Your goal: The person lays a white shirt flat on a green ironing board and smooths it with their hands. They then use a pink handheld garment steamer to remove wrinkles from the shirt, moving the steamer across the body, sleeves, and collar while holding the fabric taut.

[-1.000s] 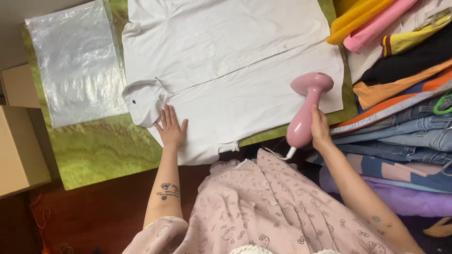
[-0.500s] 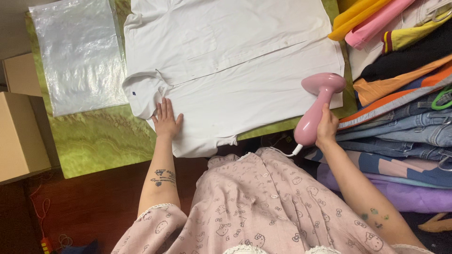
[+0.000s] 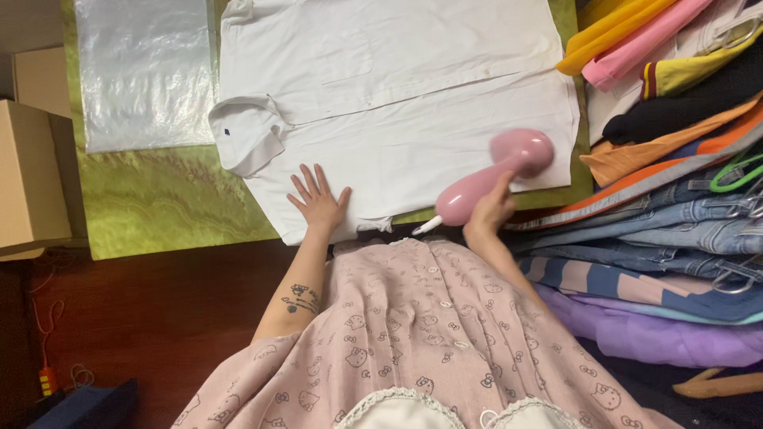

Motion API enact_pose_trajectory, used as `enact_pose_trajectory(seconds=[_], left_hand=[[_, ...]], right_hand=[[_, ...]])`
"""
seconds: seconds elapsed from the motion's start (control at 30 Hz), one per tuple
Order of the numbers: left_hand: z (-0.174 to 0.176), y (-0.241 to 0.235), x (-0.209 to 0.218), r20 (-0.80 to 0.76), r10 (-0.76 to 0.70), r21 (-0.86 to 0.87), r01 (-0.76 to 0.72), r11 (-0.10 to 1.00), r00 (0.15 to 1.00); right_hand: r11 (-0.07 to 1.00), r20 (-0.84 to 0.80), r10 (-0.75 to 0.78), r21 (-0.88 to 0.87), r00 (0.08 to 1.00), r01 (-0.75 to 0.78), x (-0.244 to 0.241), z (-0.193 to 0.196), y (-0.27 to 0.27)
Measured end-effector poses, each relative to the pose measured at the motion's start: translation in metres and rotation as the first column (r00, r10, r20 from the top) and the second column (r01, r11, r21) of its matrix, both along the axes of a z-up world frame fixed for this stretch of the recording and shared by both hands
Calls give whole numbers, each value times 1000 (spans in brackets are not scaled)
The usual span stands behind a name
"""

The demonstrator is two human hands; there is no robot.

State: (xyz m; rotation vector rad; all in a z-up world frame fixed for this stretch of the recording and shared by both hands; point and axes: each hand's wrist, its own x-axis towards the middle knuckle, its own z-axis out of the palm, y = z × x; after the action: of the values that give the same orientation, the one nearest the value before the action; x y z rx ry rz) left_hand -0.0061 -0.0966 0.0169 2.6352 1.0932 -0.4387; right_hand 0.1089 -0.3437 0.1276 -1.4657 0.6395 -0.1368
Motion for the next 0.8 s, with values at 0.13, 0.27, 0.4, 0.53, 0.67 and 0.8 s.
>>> enact_pose_trajectory(seconds=[0.13, 0.27, 0.4, 0.53, 0.67, 0.8], left_hand=[[-1, 2, -3, 29, 34, -21, -33, 999, 999], [-3, 22, -10, 2, 94, 17, -94, 995, 996], [0, 42, -28, 4, 158, 25, -158, 987, 987], [-2, 54, -39, 33, 180, 18, -180, 983, 983], [0, 55, -43, 42, 159, 15, -159, 987, 986], [-9, 52, -31, 140, 157, 53, -165, 985, 978]], right_hand=[[982, -32, 190, -12, 981, -191, -17, -62, 10], [953, -72, 271, -118, 960, -278, -12, -83, 3], [994, -108, 68, -76, 992, -77, -6, -64, -12], [996, -74, -2, -87, 997, -4, 17, -63, -56], [991, 16, -80, -108, 997, 81, 40, -91, -102], [996, 51, -9, -83, 999, 13, 34, -34, -81]])
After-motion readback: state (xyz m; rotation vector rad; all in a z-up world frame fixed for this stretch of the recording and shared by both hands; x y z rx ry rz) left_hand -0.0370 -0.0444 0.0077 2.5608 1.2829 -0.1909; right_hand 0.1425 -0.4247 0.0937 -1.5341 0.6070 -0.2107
